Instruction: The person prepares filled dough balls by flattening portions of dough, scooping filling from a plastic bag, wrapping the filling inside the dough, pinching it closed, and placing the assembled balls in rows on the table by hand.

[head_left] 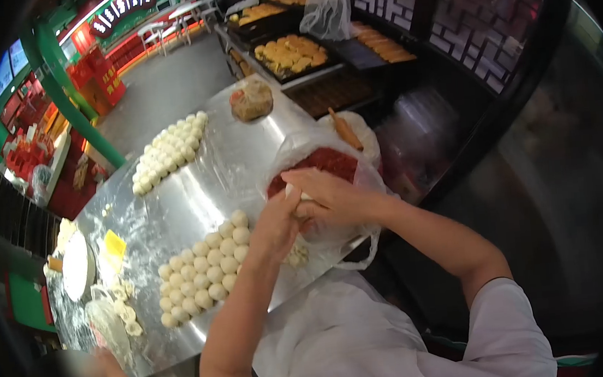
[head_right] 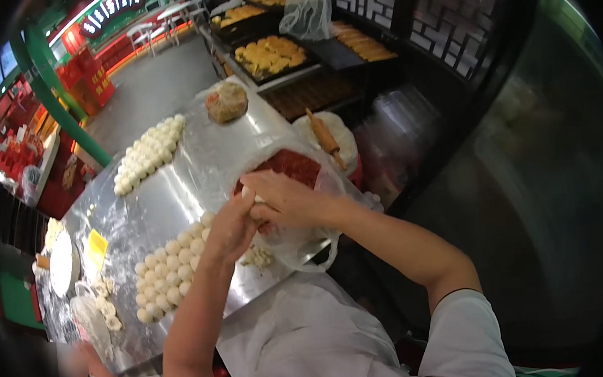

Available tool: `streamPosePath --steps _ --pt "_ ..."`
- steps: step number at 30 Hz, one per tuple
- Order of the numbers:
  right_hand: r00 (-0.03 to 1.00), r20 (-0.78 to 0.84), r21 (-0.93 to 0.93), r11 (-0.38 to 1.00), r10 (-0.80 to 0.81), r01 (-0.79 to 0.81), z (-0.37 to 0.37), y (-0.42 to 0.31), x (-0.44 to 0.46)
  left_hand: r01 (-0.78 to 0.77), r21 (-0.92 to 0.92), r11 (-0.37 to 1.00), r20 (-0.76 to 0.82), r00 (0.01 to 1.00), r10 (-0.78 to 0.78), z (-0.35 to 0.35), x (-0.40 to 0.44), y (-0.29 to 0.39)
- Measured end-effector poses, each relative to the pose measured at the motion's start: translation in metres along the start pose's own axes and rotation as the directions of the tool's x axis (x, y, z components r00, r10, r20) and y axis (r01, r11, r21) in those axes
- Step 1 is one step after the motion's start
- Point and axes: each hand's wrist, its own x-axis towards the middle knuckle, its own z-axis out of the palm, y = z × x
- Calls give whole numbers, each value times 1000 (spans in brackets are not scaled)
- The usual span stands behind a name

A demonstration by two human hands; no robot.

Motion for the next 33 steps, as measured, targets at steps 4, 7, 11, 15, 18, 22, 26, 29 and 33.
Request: streamPosePath --steps 4,7,11,15,18,22,26,29,33 --pt "988 -144 9 998 58 -57 9 -3 -4 -124 139 983 -225 962 153 33 -10 11" --pt "992 -120 -180 984 -25 3 20 -19 1 -59 386 921 -206 967 148 6 -16 2" --pt "982 -104 -254 959 -157 126 29 -15 11 -211 -27 977 -146 968 205 2 -35 -6" --pt "994 -82 -140 988 -76 64 42 -40 29 -239 -302 923 -214 960 178 -1 -67 11" --pt "994 -34 -201 975 -105 96 73 -53 35 -244 -126 962 -376 909 181 -2 -85 5" --pt "995 -62 -250 966 -81 63 97 -51 40 -210 -206 956 -245 957 157 -24 -113 -5" --pt "976 76 -65 978 202 -198 111 -64 55 -166 -169 971 -240 963 123 -36 -137 7" --pt "991 -117 -16 998 -59 58 134 -81 59 -125 52 991 -439 888 135 -46 -156 8" --pt "979 169 183 973 110 -141 129 -90 65 -81 78 994 -371 923 104 -65 -191 15"
